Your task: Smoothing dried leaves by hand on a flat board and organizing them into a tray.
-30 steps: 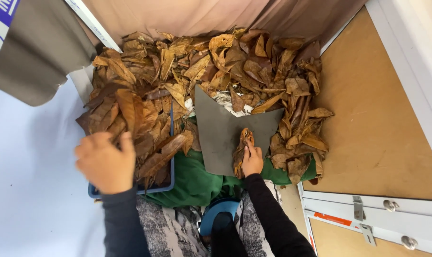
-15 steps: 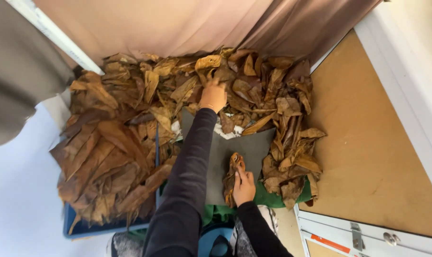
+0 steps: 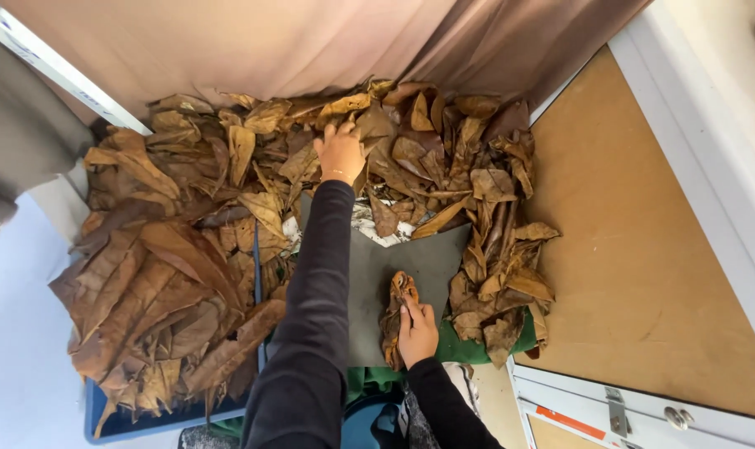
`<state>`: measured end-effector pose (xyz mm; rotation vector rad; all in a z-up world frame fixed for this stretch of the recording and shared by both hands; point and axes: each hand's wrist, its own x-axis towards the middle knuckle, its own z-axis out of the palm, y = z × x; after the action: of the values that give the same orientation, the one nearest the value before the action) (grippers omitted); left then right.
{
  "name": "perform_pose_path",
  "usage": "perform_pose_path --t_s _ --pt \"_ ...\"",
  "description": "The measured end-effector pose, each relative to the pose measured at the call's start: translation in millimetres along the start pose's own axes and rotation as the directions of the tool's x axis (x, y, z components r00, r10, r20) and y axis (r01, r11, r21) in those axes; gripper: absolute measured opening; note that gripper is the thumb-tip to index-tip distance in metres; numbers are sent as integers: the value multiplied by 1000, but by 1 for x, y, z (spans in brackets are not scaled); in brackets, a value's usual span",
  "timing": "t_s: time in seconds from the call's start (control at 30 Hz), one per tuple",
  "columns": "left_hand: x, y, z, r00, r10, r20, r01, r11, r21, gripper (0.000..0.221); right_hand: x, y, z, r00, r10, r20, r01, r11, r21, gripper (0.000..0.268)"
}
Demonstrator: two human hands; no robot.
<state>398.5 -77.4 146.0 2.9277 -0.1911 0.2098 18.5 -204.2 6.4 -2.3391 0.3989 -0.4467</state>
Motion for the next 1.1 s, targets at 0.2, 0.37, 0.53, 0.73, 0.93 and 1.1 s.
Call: perform_pose_path --t_s 0.2,0.37,0.53,0.73,0.93,1.1 --pt "-21 -12 -69 719 233 -654 -327 945 -23 39 -1 -5 -3 999 -21 -29 21 1000 1 34" --pt "-24 -8 -144 686 192 -702 -432 884 -180 40 -1 0 0 998 -50 -23 50 999 -8 37" --pt "-65 -12 -227 536 155 -830 -567 794 -218 38 -1 -5 -4 997 -68 -27 68 998 -6 37" --pt "-179 -1 -294 461 18 -887 -636 704 -316 24 3 2 -4 1000 -29 10 29 998 61 39" --pt "-239 -11 -204 744 212 -634 -640 500 -584 41 16 37 -42 864 497 -82 -378 749 545 42" --pt "-255 2 -77 971 191 -143 -232 608 -759 53 15 40 -108 757 652 47 -492 522 697 52"
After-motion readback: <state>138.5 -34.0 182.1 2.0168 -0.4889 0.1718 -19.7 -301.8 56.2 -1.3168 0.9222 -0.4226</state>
